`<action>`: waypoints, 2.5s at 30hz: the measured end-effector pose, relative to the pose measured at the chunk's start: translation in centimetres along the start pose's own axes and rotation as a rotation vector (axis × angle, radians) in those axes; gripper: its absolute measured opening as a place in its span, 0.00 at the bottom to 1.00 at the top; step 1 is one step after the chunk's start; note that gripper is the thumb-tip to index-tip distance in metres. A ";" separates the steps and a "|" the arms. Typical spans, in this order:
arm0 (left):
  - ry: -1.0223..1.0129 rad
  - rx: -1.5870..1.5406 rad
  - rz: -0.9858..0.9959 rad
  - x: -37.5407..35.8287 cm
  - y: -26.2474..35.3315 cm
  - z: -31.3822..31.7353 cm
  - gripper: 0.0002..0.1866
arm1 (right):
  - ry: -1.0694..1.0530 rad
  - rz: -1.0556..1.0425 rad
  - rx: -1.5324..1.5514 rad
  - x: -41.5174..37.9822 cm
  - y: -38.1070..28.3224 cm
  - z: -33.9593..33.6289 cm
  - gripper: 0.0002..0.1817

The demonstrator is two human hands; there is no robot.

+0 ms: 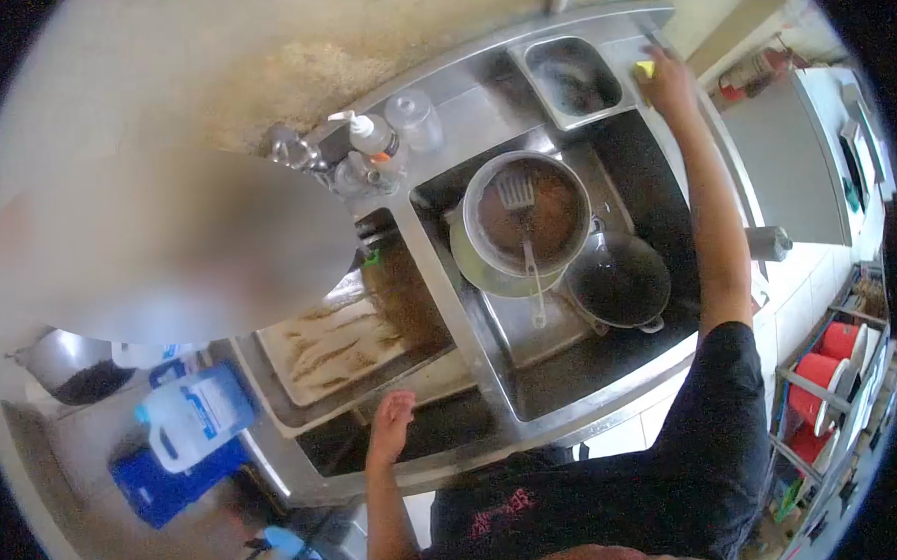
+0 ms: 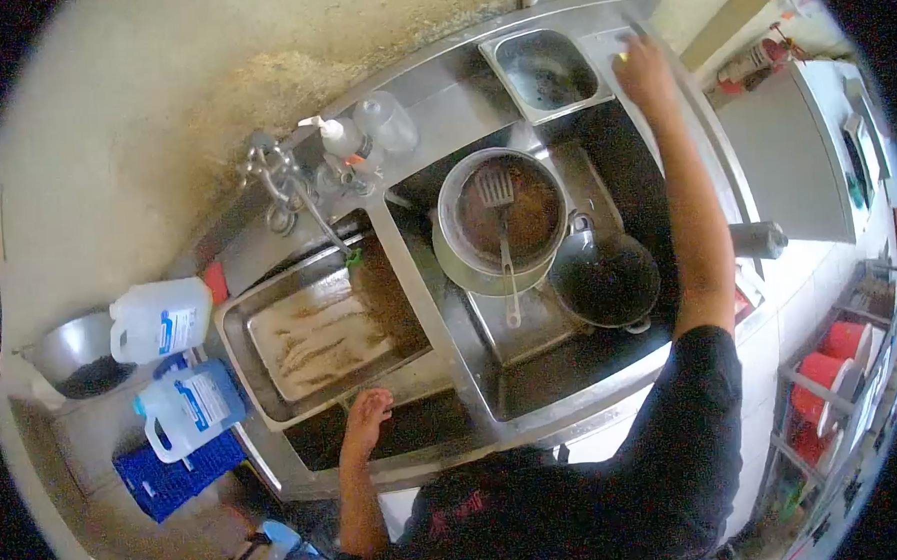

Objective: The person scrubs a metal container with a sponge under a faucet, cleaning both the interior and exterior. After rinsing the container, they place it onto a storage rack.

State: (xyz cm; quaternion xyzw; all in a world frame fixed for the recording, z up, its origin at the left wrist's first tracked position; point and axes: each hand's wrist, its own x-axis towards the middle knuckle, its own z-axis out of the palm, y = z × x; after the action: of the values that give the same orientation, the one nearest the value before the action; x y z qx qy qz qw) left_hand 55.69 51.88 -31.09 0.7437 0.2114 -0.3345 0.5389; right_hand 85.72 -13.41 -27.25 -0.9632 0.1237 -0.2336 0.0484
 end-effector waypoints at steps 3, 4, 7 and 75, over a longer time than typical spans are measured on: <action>0.017 -0.003 -0.008 -0.7 -0.9 -0.5 0.13 | -0.440 -0.183 0.002 1.6 -4.8 5.4 0.18; 0.027 0.003 -0.001 -0.8 -1.0 -0.7 0.12 | -0.629 -0.221 -0.081 2.2 -6.5 6.8 0.17; 0.055 0.003 0.083 -2.3 0.3 -1.4 0.14 | -0.571 -0.435 -0.143 2.4 -4.5 17.8 0.18; 0.787 0.408 0.241 7.0 -6.4 -27.6 0.14 | -0.502 0.243 0.208 -44.1 -63.8 28.4 0.13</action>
State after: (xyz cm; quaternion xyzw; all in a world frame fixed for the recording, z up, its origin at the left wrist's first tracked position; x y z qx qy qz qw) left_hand 63.62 79.72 -35.01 0.9242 0.2420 0.0039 0.2954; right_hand 74.66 60.68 -62.05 -0.9588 0.1978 0.0077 0.2038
